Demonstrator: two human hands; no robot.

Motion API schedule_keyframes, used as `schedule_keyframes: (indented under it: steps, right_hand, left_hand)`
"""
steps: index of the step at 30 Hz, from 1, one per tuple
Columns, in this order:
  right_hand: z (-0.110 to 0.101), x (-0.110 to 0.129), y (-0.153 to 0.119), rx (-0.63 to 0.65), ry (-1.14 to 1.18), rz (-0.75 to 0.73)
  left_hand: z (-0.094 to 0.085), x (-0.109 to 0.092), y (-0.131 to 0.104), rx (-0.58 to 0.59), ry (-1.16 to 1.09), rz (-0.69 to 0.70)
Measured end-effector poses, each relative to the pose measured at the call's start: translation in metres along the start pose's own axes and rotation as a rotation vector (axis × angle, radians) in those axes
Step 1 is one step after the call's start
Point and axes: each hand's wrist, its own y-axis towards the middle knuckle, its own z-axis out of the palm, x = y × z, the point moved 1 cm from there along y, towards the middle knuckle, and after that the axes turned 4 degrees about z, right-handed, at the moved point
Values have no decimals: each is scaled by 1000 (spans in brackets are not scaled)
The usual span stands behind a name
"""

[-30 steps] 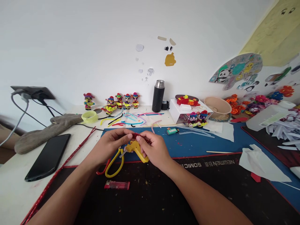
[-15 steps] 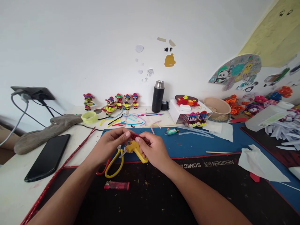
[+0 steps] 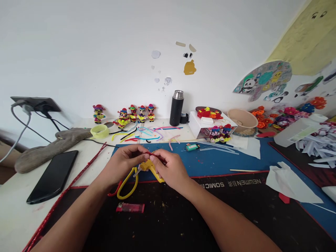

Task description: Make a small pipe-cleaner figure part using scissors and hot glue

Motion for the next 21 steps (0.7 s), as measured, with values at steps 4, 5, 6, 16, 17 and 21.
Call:
schedule_keyframes:
  steps: [4, 5, 6, 16, 17, 21]
  right_hand:
    - [-2, 3, -1, 0, 42, 10]
    - [-2, 4, -1, 4, 59, 13]
    - [-3, 5, -1, 9, 76, 17]
    - [-3, 7, -1, 39, 184, 50]
    - [-3, 7, -1, 41, 193, 51]
    - [-2, 8, -1, 42, 225, 73]
  left_hand:
    - [-4, 3, 1, -6, -20, -1]
    - [-4, 4, 1, -3, -29, -5]
    - [-5, 5, 1, -2, -40, -9]
    - [-5, 15, 0, -6, -206, -67]
    - [-4, 16, 0, -9, -225, -70]
    - [-2, 20, 0, 0, -290, -69]
